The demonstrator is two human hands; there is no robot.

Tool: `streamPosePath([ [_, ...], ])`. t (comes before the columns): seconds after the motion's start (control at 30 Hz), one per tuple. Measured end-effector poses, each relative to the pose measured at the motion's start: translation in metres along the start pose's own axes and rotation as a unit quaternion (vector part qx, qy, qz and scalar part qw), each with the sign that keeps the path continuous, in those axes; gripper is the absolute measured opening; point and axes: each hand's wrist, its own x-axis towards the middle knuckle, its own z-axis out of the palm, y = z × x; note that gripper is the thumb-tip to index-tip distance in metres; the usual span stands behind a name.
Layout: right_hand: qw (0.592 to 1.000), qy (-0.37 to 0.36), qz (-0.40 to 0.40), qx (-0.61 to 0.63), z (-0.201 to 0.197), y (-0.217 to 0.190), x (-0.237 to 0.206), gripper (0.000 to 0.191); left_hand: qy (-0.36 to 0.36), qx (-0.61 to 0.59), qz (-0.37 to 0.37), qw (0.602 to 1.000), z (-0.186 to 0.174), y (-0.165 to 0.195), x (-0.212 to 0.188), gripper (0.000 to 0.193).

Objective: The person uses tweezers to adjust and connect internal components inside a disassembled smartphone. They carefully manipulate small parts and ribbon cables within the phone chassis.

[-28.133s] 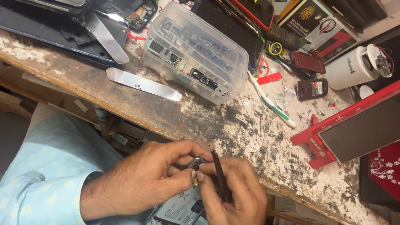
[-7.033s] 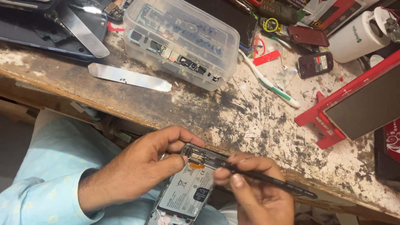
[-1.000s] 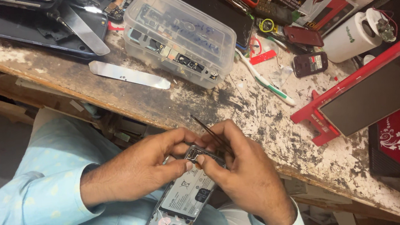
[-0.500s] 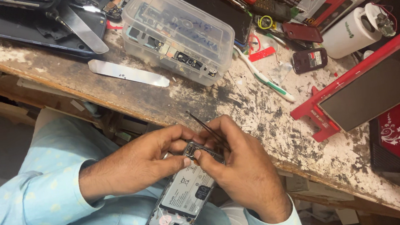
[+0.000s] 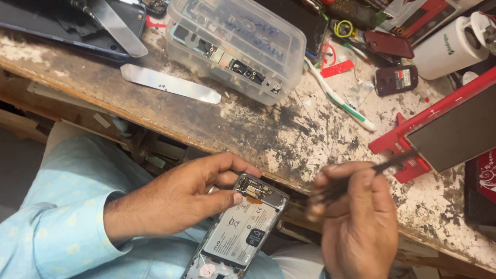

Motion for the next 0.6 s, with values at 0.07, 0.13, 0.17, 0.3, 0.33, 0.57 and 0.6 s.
streamPosePath([
  [0.07,0.998,0.022,0.036,-0.044,-0.004,0.012,-0.003,0.016,-0.005,-0.017,0.000,1.000,-0.002,-0.004,0.001,0.042],
  [0.13,0.996,0.024,0.047,-0.078,-0.004,0.024,-0.005,0.010,-0.007,-0.017,0.002,1.000,-0.006,-0.008,0.001,0.041],
  [0.17,0.995,0.015,0.039,-0.088,-0.003,0.029,-0.007,0.013,-0.005,-0.007,0.005,1.000,-0.005,-0.009,0.001,0.040],
  [0.3,0.989,0.020,0.044,-0.142,-0.001,0.036,-0.011,0.022,-0.002,0.007,-0.007,1.000,-0.004,-0.011,-0.001,0.041],
  [0.33,0.988,0.009,0.046,-0.146,-0.001,0.036,-0.011,0.022,-0.001,0.015,-0.003,1.000,-0.003,-0.011,-0.002,0.040],
  [0.57,0.983,-0.049,0.051,-0.167,-0.001,0.031,-0.008,0.022,-0.005,0.063,0.009,0.998,-0.001,-0.004,-0.007,0.040],
  [0.6,0.983,-0.051,0.053,-0.167,-0.001,0.031,-0.008,0.021,-0.004,0.077,0.010,0.997,0.000,-0.004,-0.008,0.040],
])
